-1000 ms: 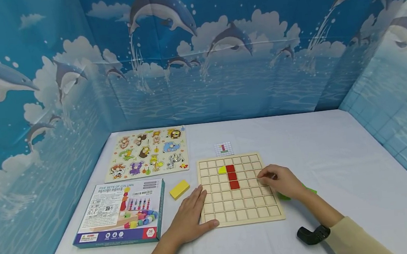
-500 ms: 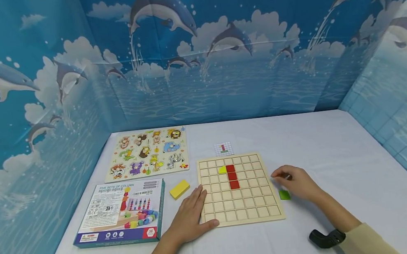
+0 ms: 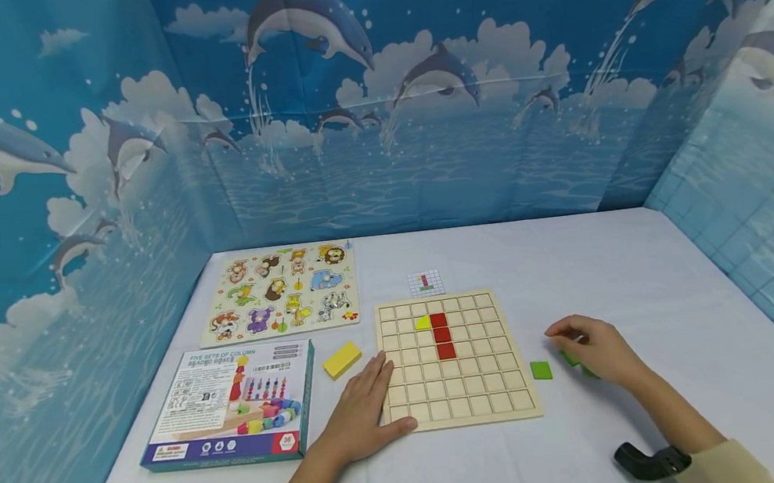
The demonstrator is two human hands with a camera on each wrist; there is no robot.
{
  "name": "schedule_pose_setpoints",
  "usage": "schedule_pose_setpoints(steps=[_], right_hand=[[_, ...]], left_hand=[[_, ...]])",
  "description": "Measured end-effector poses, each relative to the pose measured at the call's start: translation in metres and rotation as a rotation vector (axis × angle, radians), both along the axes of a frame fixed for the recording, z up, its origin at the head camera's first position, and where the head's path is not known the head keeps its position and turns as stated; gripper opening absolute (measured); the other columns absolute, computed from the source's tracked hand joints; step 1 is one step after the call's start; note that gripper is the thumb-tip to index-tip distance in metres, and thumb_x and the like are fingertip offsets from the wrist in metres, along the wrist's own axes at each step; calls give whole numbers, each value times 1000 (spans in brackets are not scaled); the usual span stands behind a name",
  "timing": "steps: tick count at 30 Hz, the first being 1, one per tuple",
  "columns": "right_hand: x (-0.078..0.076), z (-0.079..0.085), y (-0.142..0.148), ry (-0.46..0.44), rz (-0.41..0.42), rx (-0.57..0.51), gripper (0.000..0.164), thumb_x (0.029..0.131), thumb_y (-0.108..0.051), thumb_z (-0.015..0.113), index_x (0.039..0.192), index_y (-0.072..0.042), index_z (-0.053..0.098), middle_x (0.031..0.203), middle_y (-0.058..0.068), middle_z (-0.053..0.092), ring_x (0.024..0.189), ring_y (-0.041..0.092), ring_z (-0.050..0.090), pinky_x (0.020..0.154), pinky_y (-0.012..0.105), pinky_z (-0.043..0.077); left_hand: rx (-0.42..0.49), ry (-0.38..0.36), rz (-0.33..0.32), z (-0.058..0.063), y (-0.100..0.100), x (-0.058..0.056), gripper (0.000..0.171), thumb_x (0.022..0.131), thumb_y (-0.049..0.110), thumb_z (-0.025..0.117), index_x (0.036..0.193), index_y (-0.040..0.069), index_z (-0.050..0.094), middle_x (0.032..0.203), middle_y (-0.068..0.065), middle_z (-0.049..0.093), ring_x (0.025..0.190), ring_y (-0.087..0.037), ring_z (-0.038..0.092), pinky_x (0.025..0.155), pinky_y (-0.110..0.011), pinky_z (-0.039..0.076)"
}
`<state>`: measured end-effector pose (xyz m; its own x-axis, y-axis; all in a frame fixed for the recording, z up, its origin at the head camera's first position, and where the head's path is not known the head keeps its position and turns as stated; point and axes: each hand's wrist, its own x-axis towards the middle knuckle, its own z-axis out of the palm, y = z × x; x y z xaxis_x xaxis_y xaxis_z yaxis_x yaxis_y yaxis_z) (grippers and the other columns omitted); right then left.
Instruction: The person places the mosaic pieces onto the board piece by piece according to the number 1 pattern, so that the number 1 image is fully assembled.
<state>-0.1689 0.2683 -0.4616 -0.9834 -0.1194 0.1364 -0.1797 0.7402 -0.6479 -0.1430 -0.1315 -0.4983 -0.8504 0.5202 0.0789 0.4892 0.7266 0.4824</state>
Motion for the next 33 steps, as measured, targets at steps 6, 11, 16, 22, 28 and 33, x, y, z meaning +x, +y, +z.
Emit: schedule_pose_setpoints(steps=[6,11,16,22,28,33], right_hand=[[4,0,11,-9,-24,9,16,97,-15,63,105,-4,70,100,9,68,84,19,57,65,29,48],[5,-2,22,-25,-21,30,18,97,-17,63,107,-4,69,101,8,68,85,19,56,66,28,48],[7,-4,33,-57,-20,30,24,96,-22,63,110,-2,68,100,7,67,85,18,55,63,25,47],[9,-4,41,-116,-15,13,31,94,-26,66,111,0,67,92,4,65,80,15,55,60,25,47],[10,-4,48,-192,-9,16,38,88,-30,74,110,0,68,88,3,61,77,15,51,61,26,44],[11,-6,53,-226,17,-3,47,78,-29,83,110,2,68,85,4,57,75,14,48,62,26,42]], left_hand=[[-2,-5,2,-1,0,0,94,88,66,53,155,5,24,162,-11,16,148,-26,14,116,-50,19],[-7,-2,0,-1,0,0,95,89,67,52,155,5,24,162,-11,16,148,-25,15,116,-50,19],[2,-1,-2,-1,-1,0,94,89,66,53,154,5,25,161,-11,17,148,-26,15,115,-50,20],[-6,-10,3,-1,-1,0,95,89,66,53,155,6,24,162,-10,15,148,-25,14,116,-49,19],[4,-2,0,-1,0,0,94,89,65,53,154,4,25,161,-12,16,147,-27,15,115,-51,20],[5,10,-7,-2,-1,0,93,89,65,53,154,4,25,161,-13,17,147,-27,16,115,-51,20]])
